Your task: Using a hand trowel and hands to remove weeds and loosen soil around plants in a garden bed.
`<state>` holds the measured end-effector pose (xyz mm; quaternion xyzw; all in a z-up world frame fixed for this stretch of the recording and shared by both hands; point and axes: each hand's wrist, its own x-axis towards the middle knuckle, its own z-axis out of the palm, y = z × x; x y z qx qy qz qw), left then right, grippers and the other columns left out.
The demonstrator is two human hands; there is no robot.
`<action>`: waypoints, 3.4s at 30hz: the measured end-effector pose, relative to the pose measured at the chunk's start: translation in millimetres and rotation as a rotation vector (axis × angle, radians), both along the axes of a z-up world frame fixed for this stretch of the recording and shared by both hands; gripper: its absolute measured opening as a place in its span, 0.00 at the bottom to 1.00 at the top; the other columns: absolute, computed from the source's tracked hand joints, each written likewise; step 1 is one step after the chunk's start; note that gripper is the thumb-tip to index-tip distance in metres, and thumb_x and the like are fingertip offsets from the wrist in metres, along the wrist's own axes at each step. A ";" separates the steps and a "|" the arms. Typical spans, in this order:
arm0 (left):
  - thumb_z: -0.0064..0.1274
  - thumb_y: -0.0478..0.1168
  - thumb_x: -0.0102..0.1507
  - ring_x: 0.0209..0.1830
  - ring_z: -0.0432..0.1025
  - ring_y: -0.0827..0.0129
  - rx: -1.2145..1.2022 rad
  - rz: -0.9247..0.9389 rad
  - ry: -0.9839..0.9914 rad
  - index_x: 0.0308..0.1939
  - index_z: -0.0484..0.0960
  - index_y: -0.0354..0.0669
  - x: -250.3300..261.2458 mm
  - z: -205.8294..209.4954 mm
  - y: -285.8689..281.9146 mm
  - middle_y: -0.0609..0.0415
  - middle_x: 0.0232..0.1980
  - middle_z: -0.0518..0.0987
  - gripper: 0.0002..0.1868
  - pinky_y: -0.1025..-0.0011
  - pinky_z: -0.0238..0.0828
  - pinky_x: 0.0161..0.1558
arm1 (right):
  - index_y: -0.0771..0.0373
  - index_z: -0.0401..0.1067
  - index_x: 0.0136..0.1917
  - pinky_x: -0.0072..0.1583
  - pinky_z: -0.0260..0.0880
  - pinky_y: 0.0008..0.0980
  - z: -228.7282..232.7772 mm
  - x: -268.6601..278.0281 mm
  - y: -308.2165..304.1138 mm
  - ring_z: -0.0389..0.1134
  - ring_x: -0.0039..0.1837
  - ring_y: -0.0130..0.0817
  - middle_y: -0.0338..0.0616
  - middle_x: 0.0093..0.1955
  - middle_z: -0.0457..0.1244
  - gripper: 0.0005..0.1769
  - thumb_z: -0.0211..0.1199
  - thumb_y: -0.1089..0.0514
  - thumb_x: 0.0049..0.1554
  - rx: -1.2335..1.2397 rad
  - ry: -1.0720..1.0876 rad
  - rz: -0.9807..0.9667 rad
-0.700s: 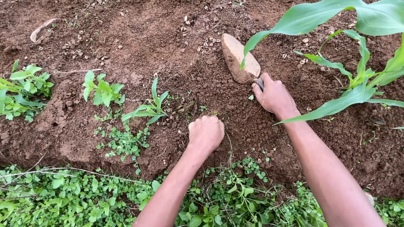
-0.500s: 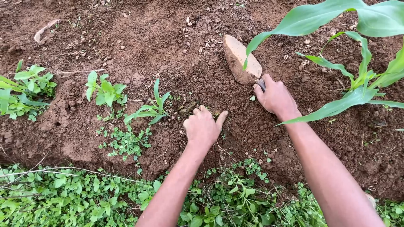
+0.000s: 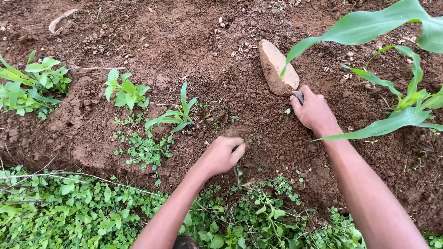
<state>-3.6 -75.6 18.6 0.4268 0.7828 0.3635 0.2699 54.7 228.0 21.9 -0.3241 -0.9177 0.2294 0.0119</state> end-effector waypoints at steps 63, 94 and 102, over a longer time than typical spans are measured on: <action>0.56 0.35 0.54 0.49 0.58 0.70 -0.102 0.770 0.611 0.35 0.79 0.58 -98.3 -170.1 -172.0 0.67 0.47 0.68 0.10 0.65 0.59 0.50 | 0.59 0.56 0.63 0.48 0.79 0.55 67.3 -2.1 -214.3 0.77 0.45 0.57 0.55 0.49 0.68 0.14 0.44 0.52 0.66 0.261 -0.306 0.555; 0.56 0.47 0.65 0.58 0.64 0.65 -0.023 0.462 0.575 0.71 0.68 0.63 -51.1 -73.3 -220.6 0.57 0.58 0.74 0.30 0.61 0.63 0.61 | 0.58 0.56 0.70 0.24 0.74 0.34 51.1 -21.9 -201.1 0.69 0.26 0.34 0.51 0.45 0.72 0.24 0.43 0.43 0.68 0.235 -0.280 0.500; 0.57 0.24 0.61 0.42 0.78 0.63 0.289 0.442 0.493 0.43 0.84 0.36 -67.3 -82.2 -188.1 0.49 0.40 0.84 0.08 0.68 0.81 0.53 | 0.58 0.57 0.69 0.19 0.67 0.29 40.6 -21.0 -196.3 0.67 0.21 0.32 0.55 0.50 0.71 0.23 0.45 0.44 0.67 0.269 -0.224 0.537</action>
